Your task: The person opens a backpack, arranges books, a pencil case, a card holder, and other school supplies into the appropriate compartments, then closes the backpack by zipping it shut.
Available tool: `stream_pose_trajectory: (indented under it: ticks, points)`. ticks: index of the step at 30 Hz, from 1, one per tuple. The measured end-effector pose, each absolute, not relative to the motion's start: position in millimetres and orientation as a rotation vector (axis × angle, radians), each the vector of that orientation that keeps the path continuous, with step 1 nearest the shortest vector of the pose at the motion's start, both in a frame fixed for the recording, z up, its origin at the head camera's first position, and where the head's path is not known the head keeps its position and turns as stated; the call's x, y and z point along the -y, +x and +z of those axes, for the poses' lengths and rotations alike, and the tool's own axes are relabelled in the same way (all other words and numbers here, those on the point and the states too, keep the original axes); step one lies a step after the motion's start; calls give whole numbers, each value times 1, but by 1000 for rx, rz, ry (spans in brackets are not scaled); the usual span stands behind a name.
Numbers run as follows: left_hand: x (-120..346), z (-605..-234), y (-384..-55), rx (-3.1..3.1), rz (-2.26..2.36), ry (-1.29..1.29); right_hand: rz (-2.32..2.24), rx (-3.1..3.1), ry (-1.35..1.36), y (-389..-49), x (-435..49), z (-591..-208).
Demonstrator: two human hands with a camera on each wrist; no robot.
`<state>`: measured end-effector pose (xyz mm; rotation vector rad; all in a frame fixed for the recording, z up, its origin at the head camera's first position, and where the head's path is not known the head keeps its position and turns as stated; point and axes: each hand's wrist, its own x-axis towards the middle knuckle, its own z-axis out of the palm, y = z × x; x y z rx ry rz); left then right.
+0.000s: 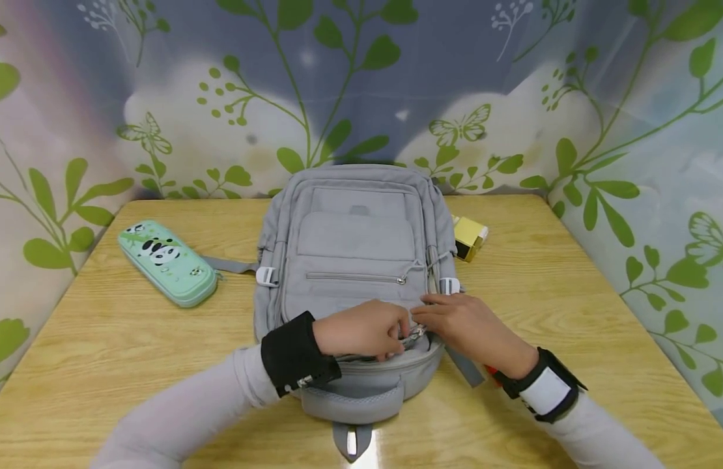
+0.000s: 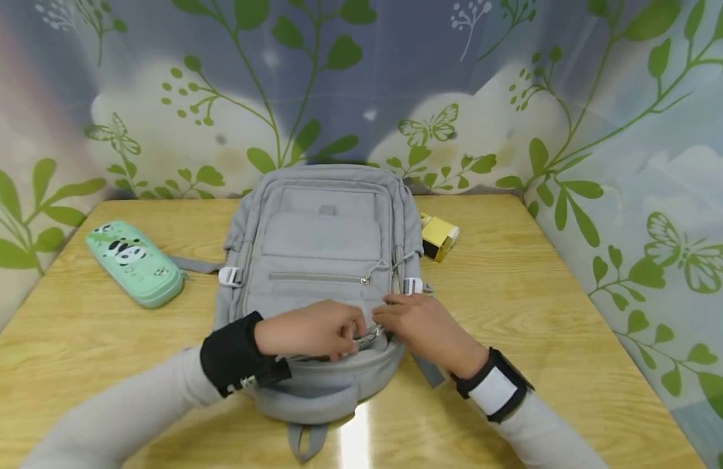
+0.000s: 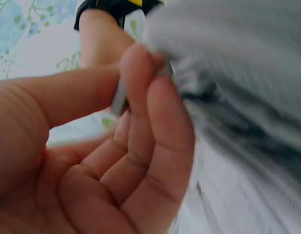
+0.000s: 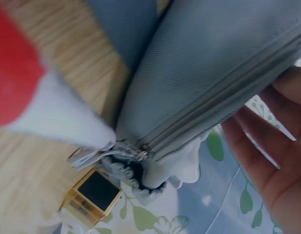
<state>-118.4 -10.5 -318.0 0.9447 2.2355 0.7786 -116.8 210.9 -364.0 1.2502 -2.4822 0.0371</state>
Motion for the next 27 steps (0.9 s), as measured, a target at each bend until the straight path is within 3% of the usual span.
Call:
stream_pose_trajectory:
  ticks: [10, 19, 27]
  points:
    - [77, -317, -109, -2440, 567, 1076, 118, 2458, 1213, -120, -226, -366]
    - [156, -317, -136, -2443, 618, 918, 172, 2509, 1163, -122, -240, -365]
    - [190, -337, -152, -2458, 670, 821, 177, 2567, 1103, -121, -243, -357]
